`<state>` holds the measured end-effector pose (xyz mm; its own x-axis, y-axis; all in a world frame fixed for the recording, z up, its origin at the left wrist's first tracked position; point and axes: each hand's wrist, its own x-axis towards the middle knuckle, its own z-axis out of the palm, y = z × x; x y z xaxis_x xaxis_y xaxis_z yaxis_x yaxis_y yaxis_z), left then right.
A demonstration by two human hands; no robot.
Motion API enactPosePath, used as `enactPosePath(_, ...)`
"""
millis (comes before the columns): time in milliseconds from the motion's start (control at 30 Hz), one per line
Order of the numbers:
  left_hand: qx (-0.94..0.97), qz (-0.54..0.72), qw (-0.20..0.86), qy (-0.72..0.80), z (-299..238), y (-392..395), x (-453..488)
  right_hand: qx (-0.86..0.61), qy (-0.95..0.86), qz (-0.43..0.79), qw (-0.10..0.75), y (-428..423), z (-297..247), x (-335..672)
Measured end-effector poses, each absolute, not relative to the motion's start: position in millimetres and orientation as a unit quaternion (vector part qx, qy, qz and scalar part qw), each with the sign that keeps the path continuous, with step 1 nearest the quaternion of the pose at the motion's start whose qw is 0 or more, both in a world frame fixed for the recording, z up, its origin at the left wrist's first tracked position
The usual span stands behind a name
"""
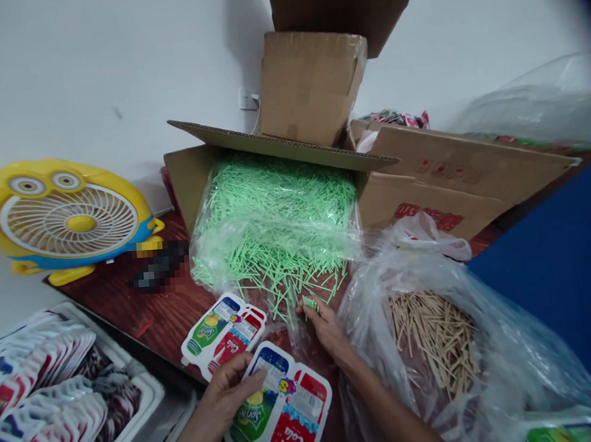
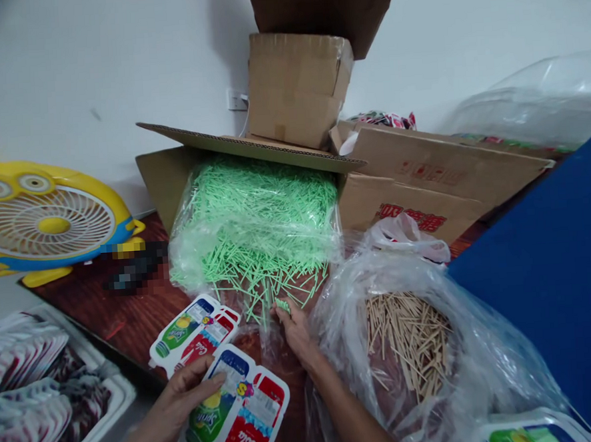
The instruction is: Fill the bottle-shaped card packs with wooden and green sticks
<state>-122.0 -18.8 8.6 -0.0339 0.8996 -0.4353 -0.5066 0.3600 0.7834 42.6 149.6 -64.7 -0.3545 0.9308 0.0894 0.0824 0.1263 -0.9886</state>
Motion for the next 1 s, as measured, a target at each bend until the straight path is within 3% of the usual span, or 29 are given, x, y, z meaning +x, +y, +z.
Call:
enactPosePath(333, 0.215, 0.540, 0.643, 0.499, 3, -18, -110, -0.411, -0.546, 0.565, 0.461, 147, -55, 46)
enactPosePath(533, 0.237, 0.515, 0.656, 0.498, -6, -17, -105, -0.280, -0.272, 0.746, 0.540, 112, -14, 46)
enactPosePath(700, 0.294, 0.486, 0.638, 0.520, -10, -16, -95, -0.232, -0.164, 0.779, 0.558, 73, 12, 43)
enactPosePath(1000, 0.363, 0.448, 0.628, 0.523, -4, -20, -92, -0.282, -0.190, 0.766, 0.546, 45, 12, 47)
